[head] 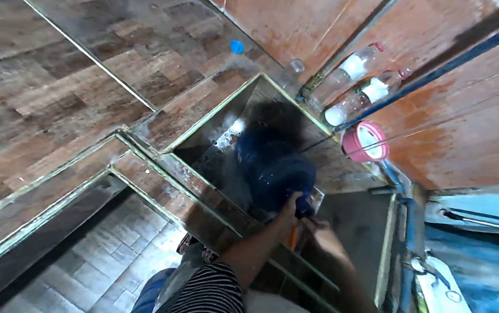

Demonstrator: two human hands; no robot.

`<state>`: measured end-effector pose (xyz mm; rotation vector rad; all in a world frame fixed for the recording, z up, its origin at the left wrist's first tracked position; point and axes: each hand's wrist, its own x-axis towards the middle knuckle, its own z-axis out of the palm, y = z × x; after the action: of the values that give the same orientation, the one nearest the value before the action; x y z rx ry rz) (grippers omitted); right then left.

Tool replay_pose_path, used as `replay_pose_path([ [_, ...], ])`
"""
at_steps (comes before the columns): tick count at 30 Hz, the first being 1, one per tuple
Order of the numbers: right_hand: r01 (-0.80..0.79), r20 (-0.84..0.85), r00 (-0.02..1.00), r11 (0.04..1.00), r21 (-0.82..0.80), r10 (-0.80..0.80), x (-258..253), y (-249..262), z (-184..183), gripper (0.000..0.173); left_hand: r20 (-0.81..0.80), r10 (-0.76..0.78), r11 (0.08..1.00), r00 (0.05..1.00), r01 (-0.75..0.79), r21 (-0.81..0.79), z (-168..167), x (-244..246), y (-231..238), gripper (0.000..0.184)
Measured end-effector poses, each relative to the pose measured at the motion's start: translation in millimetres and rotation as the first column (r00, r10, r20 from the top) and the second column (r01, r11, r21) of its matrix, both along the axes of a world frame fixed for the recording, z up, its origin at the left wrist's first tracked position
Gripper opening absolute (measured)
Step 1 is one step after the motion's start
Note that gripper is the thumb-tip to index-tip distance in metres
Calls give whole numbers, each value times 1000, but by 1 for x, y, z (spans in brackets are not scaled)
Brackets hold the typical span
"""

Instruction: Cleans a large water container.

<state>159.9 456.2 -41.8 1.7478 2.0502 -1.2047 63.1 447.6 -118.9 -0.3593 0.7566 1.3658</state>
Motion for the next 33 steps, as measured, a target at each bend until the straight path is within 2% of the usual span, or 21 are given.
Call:
replay_pose_path([
  [2, 249, -286, 903, 934, -257, -320, -3, -4, -12, 36, 76, 156, 985, 985, -160, 56, -7, -7, 4, 44],
  [3, 294, -297, 871, 899, -324, -392, -4, -6, -19, 41, 66, 169, 984, 983, -172, 47, -9, -10, 3, 52],
  [4, 280, -220, 919, 935, -220, -327, -6, -7, -21, 40, 48, 139, 990, 989, -140, 20, -10, -13, 2, 59],
  [5, 159, -52, 986, 987, -31, -160, -7, -4, -15, 36, 28, 86, 996, 996, -85, -16, -7, -17, 3, 64],
  [6, -2, 190, 982, 997, 76, -13, -11, -2, -2, 38, 13, 21, 998, 1000, -20, -54, -4, -18, 4, 66],
  [8, -259, 552, 817, 961, 96, 165, -20, -6, 16, 52, -10, -76, 993, 997, 74, -90, -3, -17, 5, 63],
  [11, -434, 662, 690, 899, 57, 292, -27, -18, 2, 52, -135, -192, 977, 972, 176, -124, -6, -10, 5, 52],
  [13, -422, 600, 723, 906, -10, 343, -44, -13, -7, 48, -190, -203, 975, 961, 180, -127, -3, -16, 3, 41],
  [15, -287, 354, 894, 958, -16, 274, -51, 1, -4, 44, -178, -143, 989, 974, 136, -55, 0, -30, -3, 36],
  [17, -47, -7, 999, 993, -109, 47, -47, 9, 0, 38, -88, 16, 999, 996, -12, 45, -2, -35, -7, 34],
  [19, 166, -216, 952, 960, -224, -215, -49, 4, -5, 39, 26, 172, 976, 985, -174, 130, -4, -38, -8, 52],
  [20, 184, -209, 952, 962, -202, -225, -49, -2, -9, 40, 30, 185, 976, 982, -187, 109, -5, -37, -10, 60],
  [22, -151, 139, 979, 988, -6, 151, -44, -6, -3, 39, -97, 47, 996, 994, -54, -68, -2, -32, -13, 59],
  [23, -318, 360, 882, 948, -22, 304, -45, -9, 3, 45, -126, -55, 989, 991, 37, -142, 3, -33, -12, 57],
  [25, -492, 552, 693, 864, -107, 463, -50, -13, 10, 48, -189, -175, 969, 966, 136, -205, 6, -31, -6, 52],
  [26, -507, 526, 706, 857, -94, 475, -53, -9, 12, 45, -224, -172, 971, 959, 126, -205, 7, -30, -3, 43],
  [27, -456, 407, 803, 889, -54, 436, -53, -1, 13, 44, -231, -116, 982, 966, 77, -171, 8, -31, 0, 35],
  [29, -194, -24, 981, 980, -50, 193, -45, 11, 3, 40, -128, 55, 998, 990, -59, -26, 4, -32, -1, 32],
  [31, 119, -325, 933, 984, -132, -156, -38, 4, -18, 37, 21, 188, 978, 982, -189, 85, -5, -29, -2, 49],
  [32, 129, -314, 938, 989, -79, -147, -35, 1, -23, 36, 48, 205, 972, 978, -209, 103, -7, -27, -3, 55],
  [33, 29, -194, 981, 999, 14, -26, -28, -1, -18, 39, 19, 187, 979, 982, -188, 81, -8, -21, -2, 58],
])
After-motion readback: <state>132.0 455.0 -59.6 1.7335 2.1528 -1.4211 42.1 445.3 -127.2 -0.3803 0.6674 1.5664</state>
